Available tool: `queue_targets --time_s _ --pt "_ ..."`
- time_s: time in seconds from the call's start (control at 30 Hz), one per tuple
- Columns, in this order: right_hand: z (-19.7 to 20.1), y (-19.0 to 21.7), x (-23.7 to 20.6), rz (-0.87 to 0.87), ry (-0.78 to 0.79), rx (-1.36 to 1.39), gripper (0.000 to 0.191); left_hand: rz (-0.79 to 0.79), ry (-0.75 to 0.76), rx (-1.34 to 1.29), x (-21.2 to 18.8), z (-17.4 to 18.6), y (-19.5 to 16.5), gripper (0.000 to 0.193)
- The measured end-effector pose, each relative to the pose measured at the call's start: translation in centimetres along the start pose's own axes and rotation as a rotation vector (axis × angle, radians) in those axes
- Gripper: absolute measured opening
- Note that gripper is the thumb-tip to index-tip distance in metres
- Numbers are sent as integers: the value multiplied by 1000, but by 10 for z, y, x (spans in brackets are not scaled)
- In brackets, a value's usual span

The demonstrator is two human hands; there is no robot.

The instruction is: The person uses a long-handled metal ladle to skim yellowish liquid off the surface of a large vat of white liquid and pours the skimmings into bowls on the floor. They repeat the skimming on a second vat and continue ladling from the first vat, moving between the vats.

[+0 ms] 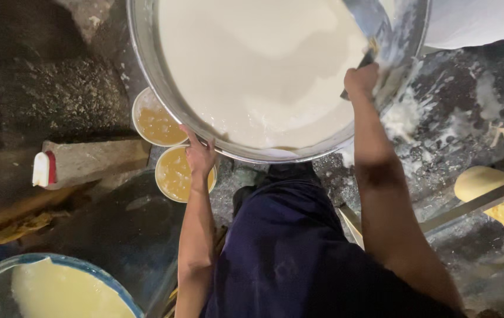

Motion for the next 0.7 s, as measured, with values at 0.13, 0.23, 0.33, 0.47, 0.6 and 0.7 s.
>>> queue_targets --time_s 0.13,0.23,0.33,0.47,0.6,0.7 --pt "-21 -32 -14 -237 -15 418 42 -50 -1 -75 3 -6 13 111" --pt "-32 -51 -13 -340 65 723 26 -58 -1 -64 6 -11 14 112" --pt "-35 -75 -19 -483 88 792 14 -123 -41 -49 -1 -21 13 111" --pt "-41 -85 -41 -479 156 898 14 -32 14 -75 -5 -24 26 108" --pt "-45 -91 -55 -498 185 893 24 61 45 -33 -5 -28 31 110" --pt "-52 -105 -69 -557 190 849 13 10 29 -25 -5 -31 38 110"
Point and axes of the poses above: each hand's wrist, its own x-axis towards the middle knuckle, its own z-axis out of the back of the hand, y = z × x, the point moved 5 cm from there along x, towards the middle knuckle, and after that the axes turned 3 degrees about z, right-handed, at the moved point
